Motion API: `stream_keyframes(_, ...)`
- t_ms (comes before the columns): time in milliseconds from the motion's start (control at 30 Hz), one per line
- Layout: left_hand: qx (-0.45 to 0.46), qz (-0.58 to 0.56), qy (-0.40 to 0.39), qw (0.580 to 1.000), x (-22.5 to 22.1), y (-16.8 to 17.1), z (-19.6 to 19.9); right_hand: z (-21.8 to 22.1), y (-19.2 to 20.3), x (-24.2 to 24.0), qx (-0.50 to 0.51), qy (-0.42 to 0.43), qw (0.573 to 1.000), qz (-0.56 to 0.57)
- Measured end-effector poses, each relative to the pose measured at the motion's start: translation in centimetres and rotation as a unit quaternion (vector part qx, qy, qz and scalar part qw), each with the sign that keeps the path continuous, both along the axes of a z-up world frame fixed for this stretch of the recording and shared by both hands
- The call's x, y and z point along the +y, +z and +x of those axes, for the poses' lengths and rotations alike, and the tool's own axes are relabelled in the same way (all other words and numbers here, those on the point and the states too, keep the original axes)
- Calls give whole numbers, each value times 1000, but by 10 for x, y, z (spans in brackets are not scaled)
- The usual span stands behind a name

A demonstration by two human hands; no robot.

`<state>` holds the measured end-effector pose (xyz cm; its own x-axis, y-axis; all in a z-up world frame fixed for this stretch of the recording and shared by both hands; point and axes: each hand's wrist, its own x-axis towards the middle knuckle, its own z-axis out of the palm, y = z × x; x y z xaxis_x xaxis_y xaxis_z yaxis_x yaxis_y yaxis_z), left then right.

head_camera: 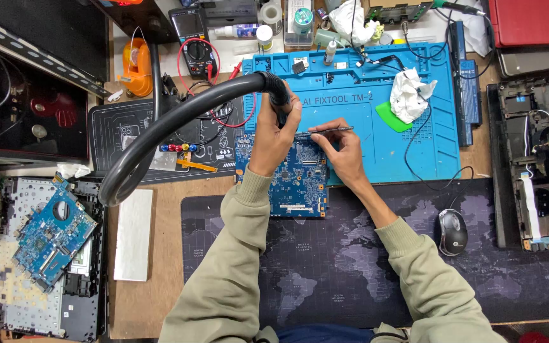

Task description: Repairing and cleaning a computer motherboard using a heat gun and cleaning supplies

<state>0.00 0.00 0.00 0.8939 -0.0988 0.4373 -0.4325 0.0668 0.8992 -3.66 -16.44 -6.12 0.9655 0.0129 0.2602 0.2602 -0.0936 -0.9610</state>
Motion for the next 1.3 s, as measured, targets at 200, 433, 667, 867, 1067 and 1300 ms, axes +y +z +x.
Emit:
stream_keyframes(200,-3,-3,1,1000,0,1,-1,-1,3,0,6,-1,1000,5)
stream_keyframes(433,-1,2,2,1000,0,-1,0,-1,0,-1,-2,-6,1000,3)
stream_keyframes(667,-3,3,2,1000,0,-4,1,-1,0,-2,-4,-3,1000,3)
stream_keyframes(867,-7,-4,1,1000,1,-2,2,0,0,-1,-12,-1,1000,-6)
stream_keyframes(1067,-6,-2,1,1000,1,-4,2,0,0,-1,-11,-1,1000,-2)
stream_keyframes(1300,-7,-7,-3,1000,0,7,0,0,0,-3,-13,3,1000,5)
